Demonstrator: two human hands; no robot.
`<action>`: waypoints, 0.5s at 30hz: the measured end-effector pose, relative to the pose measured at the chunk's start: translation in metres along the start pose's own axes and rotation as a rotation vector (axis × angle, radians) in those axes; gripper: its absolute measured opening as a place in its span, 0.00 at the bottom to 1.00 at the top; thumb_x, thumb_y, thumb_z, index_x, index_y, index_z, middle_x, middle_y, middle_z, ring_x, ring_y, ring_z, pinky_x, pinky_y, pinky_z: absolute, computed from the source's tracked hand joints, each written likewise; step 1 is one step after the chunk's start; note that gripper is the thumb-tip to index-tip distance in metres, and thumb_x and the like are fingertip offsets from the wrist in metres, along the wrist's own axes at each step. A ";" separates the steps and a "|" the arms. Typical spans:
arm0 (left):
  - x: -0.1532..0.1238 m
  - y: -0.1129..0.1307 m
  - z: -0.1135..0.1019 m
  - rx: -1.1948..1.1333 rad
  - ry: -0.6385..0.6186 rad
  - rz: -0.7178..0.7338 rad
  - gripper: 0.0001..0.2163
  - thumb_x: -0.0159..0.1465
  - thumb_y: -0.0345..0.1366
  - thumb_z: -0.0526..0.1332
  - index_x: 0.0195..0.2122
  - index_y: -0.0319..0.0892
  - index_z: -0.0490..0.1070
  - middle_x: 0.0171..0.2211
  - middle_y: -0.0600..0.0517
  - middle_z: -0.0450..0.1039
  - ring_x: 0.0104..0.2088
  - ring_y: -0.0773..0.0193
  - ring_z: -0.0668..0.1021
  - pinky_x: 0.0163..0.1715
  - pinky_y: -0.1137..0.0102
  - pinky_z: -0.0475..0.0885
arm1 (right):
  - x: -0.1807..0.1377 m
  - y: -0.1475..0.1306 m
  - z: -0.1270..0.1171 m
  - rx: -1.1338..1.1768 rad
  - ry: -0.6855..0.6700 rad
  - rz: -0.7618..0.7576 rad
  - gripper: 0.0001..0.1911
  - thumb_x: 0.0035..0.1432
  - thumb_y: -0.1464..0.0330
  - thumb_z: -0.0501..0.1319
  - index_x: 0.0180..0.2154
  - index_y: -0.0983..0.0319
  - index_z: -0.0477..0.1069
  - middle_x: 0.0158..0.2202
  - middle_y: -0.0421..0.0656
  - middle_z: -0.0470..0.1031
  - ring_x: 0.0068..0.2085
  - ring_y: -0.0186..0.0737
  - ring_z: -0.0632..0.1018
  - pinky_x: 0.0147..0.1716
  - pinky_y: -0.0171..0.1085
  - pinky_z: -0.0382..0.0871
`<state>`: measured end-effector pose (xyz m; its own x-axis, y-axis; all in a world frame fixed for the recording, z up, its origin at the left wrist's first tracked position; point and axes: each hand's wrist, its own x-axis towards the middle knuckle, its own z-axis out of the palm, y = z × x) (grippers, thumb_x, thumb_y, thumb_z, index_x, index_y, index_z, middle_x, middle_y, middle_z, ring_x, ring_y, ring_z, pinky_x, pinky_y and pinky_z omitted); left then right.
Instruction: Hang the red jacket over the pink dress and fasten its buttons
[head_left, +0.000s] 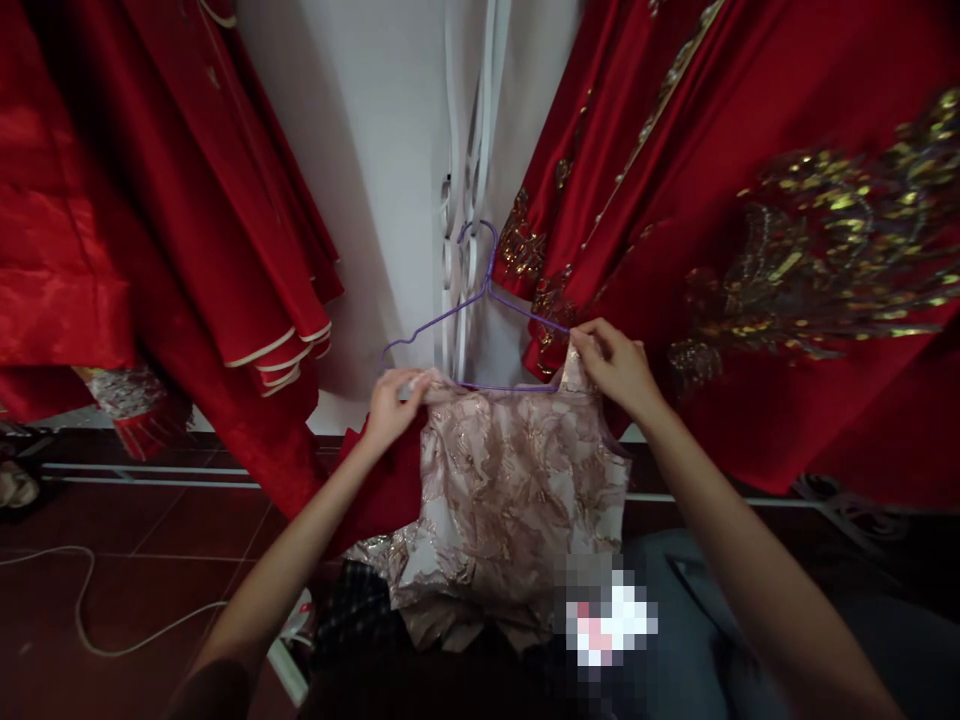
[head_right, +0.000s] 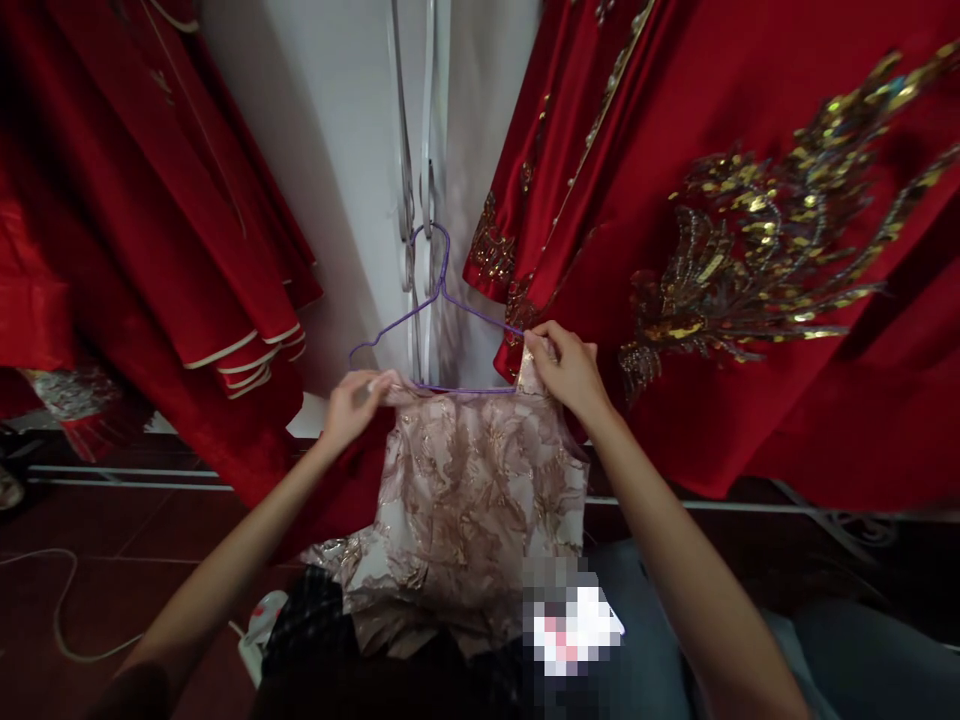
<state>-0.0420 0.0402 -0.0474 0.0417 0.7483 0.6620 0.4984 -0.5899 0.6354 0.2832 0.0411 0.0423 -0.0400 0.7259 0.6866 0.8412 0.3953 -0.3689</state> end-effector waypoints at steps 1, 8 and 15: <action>0.002 -0.015 -0.008 0.006 0.071 -0.089 0.14 0.60 0.45 0.58 0.36 0.41 0.76 0.37 0.48 0.77 0.40 0.60 0.75 0.44 0.66 0.67 | 0.002 0.002 -0.001 -0.003 0.023 0.002 0.15 0.59 0.55 0.53 0.32 0.58 0.69 0.24 0.39 0.72 0.26 0.38 0.70 0.31 0.36 0.58; -0.004 -0.081 -0.033 -0.225 0.115 -0.395 0.22 0.53 0.53 0.61 0.36 0.36 0.76 0.36 0.47 0.78 0.35 0.60 0.76 0.38 0.70 0.69 | 0.014 0.007 -0.010 0.029 0.056 -0.012 0.15 0.57 0.56 0.55 0.28 0.58 0.71 0.22 0.38 0.70 0.24 0.36 0.69 0.30 0.35 0.59; -0.008 -0.083 -0.037 -0.253 0.120 -0.486 0.24 0.49 0.53 0.64 0.37 0.35 0.77 0.36 0.45 0.78 0.37 0.58 0.76 0.40 0.67 0.69 | 0.017 0.007 -0.016 0.034 0.030 0.014 0.15 0.57 0.56 0.55 0.29 0.59 0.72 0.20 0.38 0.67 0.23 0.34 0.65 0.25 0.34 0.57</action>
<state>-0.1157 0.0723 -0.0906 -0.2474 0.9212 0.3002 0.2120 -0.2509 0.9445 0.2967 0.0470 0.0614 -0.0120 0.7142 0.6999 0.8228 0.4048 -0.3990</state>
